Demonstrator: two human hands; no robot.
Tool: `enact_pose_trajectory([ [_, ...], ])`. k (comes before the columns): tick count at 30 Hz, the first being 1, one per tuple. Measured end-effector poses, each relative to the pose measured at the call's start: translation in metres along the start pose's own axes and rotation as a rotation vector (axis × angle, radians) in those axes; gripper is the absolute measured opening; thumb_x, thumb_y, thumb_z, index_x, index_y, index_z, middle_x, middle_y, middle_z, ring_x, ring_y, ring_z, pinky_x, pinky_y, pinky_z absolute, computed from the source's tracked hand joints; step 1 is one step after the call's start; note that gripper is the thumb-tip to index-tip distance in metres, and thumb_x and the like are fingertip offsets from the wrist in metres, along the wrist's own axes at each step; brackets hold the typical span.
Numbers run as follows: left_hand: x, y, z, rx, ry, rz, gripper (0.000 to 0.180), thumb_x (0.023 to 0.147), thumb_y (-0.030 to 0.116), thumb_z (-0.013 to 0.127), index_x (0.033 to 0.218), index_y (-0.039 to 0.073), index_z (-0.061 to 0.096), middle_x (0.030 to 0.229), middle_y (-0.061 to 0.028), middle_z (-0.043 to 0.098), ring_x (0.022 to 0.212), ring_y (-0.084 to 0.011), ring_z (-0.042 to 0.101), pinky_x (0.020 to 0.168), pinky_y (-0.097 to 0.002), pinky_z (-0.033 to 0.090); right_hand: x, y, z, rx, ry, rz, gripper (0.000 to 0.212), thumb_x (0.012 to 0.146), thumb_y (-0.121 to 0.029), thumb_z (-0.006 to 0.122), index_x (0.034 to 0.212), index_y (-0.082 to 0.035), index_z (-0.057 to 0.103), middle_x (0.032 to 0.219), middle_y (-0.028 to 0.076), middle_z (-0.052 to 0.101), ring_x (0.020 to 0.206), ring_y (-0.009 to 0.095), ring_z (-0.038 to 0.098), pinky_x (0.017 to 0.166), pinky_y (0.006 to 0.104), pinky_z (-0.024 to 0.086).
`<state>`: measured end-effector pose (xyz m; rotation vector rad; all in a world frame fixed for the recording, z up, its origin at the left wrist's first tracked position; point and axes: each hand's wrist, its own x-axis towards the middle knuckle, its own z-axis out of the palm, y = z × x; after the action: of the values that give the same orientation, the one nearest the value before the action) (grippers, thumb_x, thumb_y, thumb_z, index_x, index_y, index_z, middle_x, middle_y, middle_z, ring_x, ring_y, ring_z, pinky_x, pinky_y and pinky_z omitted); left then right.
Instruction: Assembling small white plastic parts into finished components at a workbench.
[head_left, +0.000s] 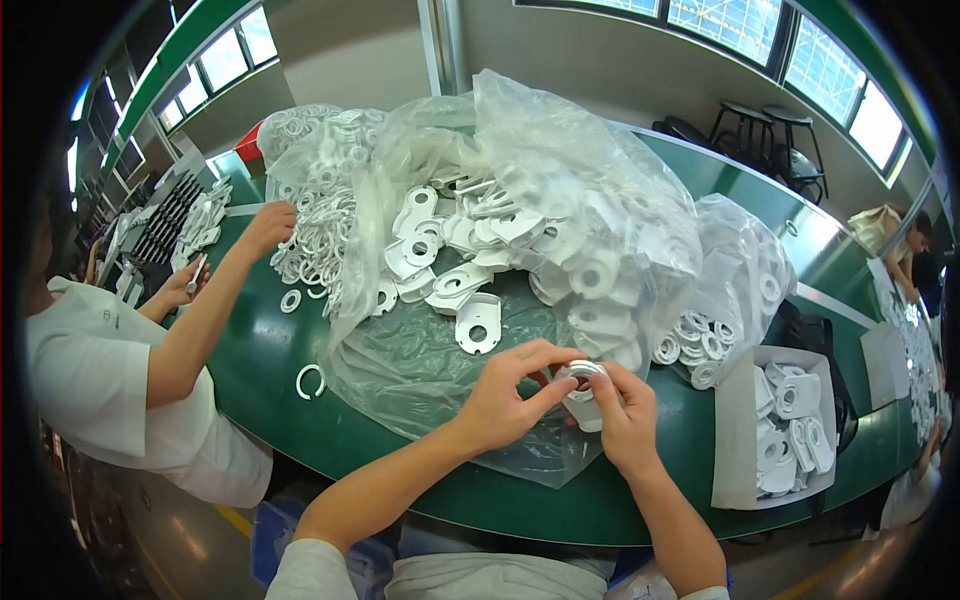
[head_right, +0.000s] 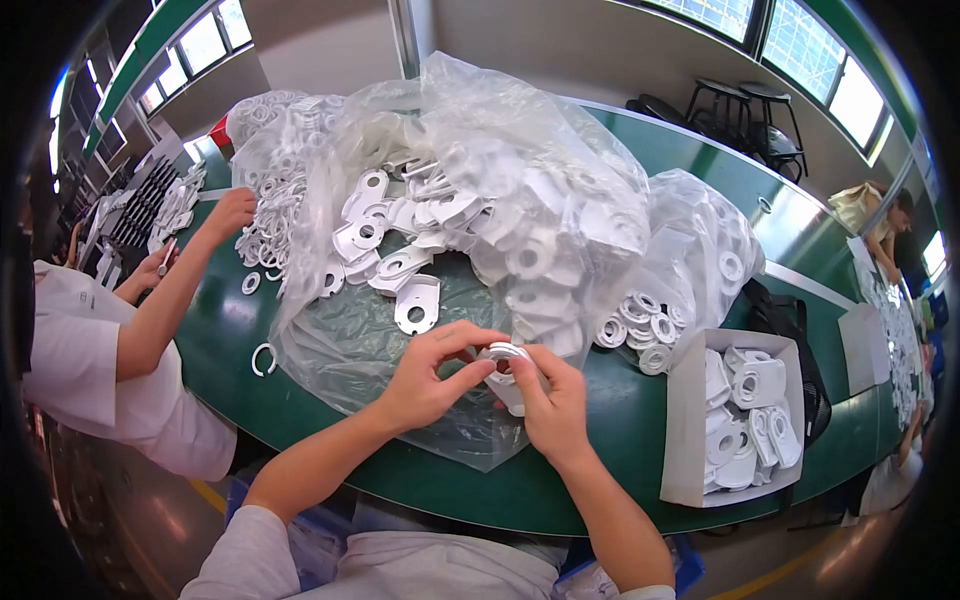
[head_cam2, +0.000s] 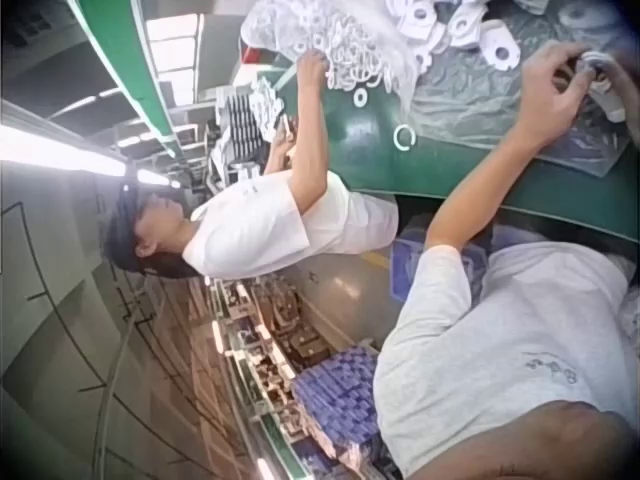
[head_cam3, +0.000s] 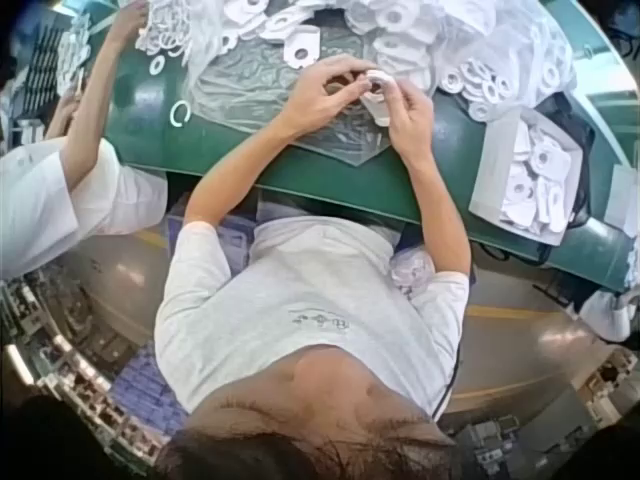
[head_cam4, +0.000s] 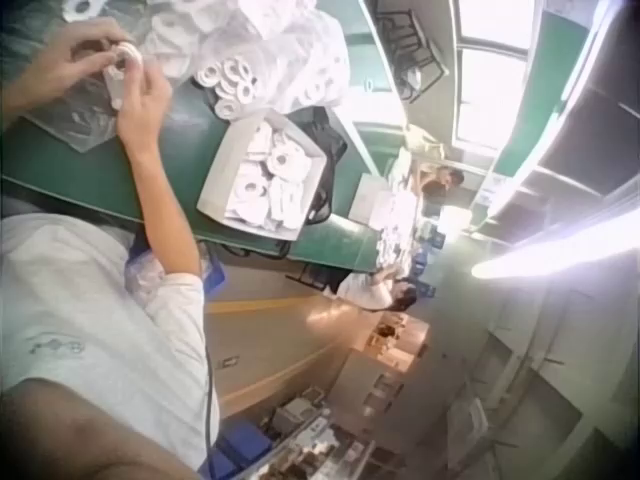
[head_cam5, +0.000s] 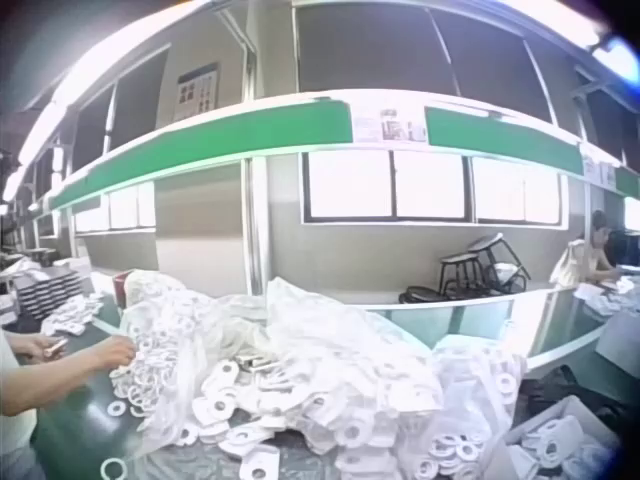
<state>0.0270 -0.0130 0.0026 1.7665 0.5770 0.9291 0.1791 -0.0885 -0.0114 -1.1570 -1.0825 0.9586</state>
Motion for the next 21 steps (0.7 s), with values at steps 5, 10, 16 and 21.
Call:
enact_pose_trajectory([
  [5,-0.004,-0.009,-0.001,0.037,-0.032,-0.006,0.016,0.085,0.002,0.062,0.100,-0.002,0.065,0.090,-0.0059,0.062,0.077,-0.0107,0.058,0.068,-0.0238,0.047,-0.003,0.010,-0.006,-0.077,-0.076,0.022,0.027,0.099,-0.021,0.050,0.092,0.003,0.063,0.078,0.004,0.063,0.064,0.008,0.056,0.054,0.0231,0.046],
  [10,-0.005,-0.013,0.007,-0.130,0.059,-0.092,0.014,0.084,0.010,0.066,0.087,-0.003,0.061,0.085,-0.0069,0.060,0.071,-0.0106,0.057,0.059,-0.0234,0.044,-0.002,0.010,-0.002,-0.105,-0.052,0.033,0.026,0.098,-0.018,0.050,0.088,0.003,0.062,0.072,-0.001,0.058,0.063,0.005,0.047,0.056,0.0234,0.038],
  [16,-0.007,0.004,0.015,0.207,-0.001,-0.034,0.029,0.084,0.007,0.067,0.110,-0.002,0.057,0.093,-0.0081,0.063,0.085,-0.0123,0.063,0.070,-0.0276,0.053,0.000,0.023,-0.005,-0.087,0.056,0.013,0.034,0.102,-0.026,0.042,0.087,-0.001,0.060,0.077,0.000,0.059,0.073,0.006,0.051,0.067,0.0226,0.043],
  [21,-0.004,-0.008,-0.001,-0.180,-0.120,-0.200,0.030,0.088,0.006,0.063,0.117,-0.003,0.057,0.097,-0.0099,0.064,0.083,-0.0135,0.064,0.066,-0.0258,0.056,0.002,0.015,-0.009,0.114,-0.014,0.088,0.033,0.102,-0.026,0.042,0.090,-0.001,0.060,0.077,0.001,0.060,0.064,0.007,0.054,0.058,0.0237,0.044],
])
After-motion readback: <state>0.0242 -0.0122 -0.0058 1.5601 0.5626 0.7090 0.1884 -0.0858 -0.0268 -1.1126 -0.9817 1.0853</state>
